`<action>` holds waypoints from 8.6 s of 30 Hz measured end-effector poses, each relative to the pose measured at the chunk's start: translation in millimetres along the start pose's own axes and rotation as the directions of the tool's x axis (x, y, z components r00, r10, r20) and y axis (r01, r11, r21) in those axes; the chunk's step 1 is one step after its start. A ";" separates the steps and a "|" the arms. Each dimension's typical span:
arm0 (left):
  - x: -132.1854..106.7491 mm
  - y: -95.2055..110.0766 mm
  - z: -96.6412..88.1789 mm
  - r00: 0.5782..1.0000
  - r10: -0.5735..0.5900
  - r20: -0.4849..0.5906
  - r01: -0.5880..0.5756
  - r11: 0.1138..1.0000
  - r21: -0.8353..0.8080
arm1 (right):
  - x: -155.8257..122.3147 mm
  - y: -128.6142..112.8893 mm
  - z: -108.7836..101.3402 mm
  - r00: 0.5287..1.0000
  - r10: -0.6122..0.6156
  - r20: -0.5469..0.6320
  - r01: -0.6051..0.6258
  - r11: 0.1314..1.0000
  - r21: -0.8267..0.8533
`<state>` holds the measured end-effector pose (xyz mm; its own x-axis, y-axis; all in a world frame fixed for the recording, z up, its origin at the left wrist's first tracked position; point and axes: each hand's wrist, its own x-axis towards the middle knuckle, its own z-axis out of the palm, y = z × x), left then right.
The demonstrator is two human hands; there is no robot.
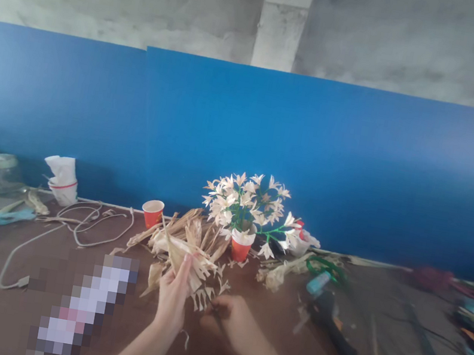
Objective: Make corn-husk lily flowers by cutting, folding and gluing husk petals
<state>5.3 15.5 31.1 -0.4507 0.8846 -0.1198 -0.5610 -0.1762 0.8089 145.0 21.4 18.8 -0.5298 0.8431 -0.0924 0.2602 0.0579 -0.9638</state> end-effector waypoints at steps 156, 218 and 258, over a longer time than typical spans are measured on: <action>3.7 3.1 1.0 0.998 0.030 0.058 -0.033 0.998 0.061 | -12.5 -24.3 -13.6 0.986 0.062 0.153 -0.075 0.994 0.079; 19.6 11.3 -7.9 0.970 -0.063 0.234 0.005 0.970 0.243 | -13.1 -12.8 -29.8 0.962 0.125 0.243 -0.091 0.985 -0.149; 13.0 2.3 -5.3 0.980 0.194 -0.045 -0.187 0.974 0.127 | -10.2 -16.9 -9.6 0.990 0.015 0.140 0.000 0.994 -0.106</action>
<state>-5.5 24.3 28.3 -0.5817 0.8133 0.0131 -0.3744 -0.2820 0.8833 153.8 17.0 38.5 -0.6336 0.7606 -0.1413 0.3443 0.1137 -0.9320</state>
